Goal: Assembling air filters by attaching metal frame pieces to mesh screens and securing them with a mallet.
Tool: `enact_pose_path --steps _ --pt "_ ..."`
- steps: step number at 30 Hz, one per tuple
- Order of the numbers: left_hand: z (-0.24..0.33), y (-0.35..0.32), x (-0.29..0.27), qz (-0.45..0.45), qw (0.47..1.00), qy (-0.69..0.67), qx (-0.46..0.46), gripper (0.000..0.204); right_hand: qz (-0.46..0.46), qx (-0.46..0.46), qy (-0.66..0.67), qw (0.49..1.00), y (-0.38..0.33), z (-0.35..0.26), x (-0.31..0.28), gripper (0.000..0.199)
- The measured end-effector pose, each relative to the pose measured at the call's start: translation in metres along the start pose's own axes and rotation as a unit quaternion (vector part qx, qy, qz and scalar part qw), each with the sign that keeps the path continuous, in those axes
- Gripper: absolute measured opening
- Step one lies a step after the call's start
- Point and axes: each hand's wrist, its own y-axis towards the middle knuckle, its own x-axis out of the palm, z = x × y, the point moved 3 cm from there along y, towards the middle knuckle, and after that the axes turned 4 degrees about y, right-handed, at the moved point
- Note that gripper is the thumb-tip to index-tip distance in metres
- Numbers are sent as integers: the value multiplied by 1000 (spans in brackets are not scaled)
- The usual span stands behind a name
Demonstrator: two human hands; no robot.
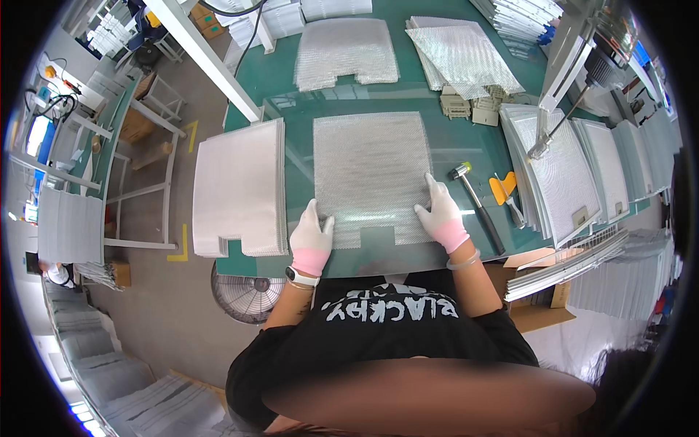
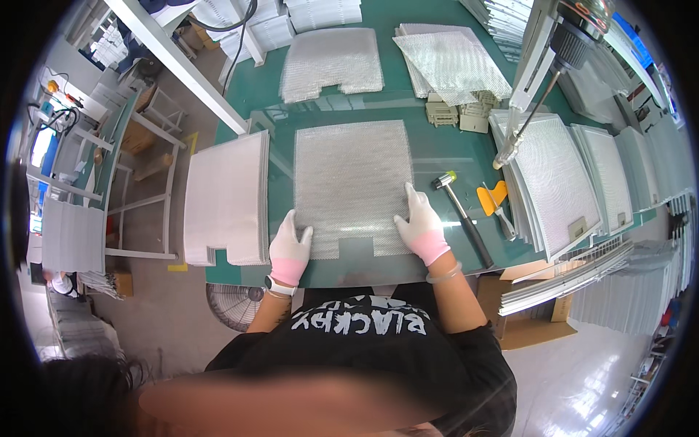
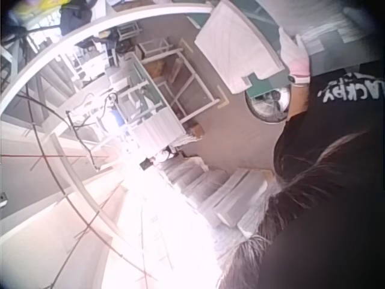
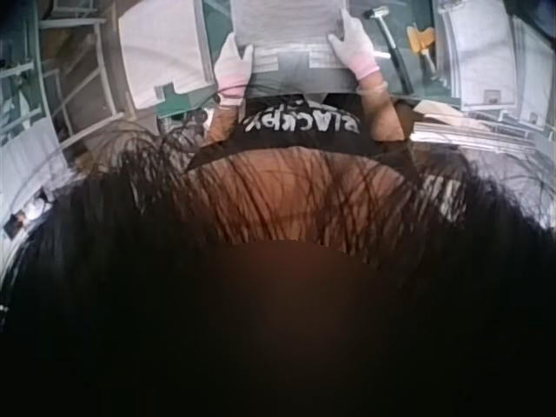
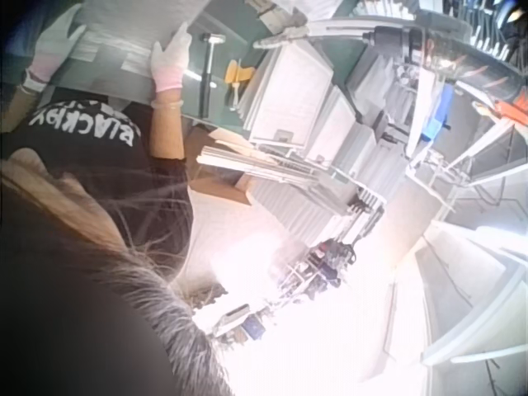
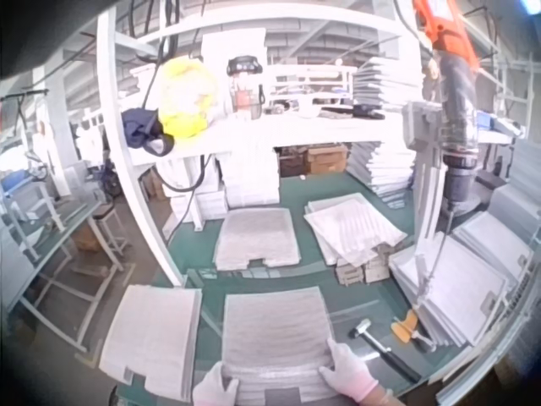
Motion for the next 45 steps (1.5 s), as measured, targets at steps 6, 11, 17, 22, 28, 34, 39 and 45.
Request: enact_pose_path --steps 6,11,17,22,28,34,39,45 --pt "18 11 -17 87 987 128 31 52 -109 105 -129 980 9 -20 -19 70" --pt "40 29 -28 34 961 159 224 39 -127 14 -193 973 32 -21 -48 65" --pt "114 30 -57 -81 769 146 617 12 181 30 -324 928 185 3 -116 70" --pt "155 17 -47 2 629 161 761 8 -56 258 -289 920 252 80 -146 86" --pt "152 20 -44 21 623 181 761 12 260 183 -115 941 260 54 -186 94" --pt "145 58 -44 -195 787 98 577 24 295 -193 243 904 163 -40 -181 77" --pt "141 69 -25 -126 667 -732 53 50 260 -251 84 929 27 -84 -63 109" --pt "81 38 -41 42 793 -608 -22 33 233 -190 -99 949 -37 -90 -92 91"
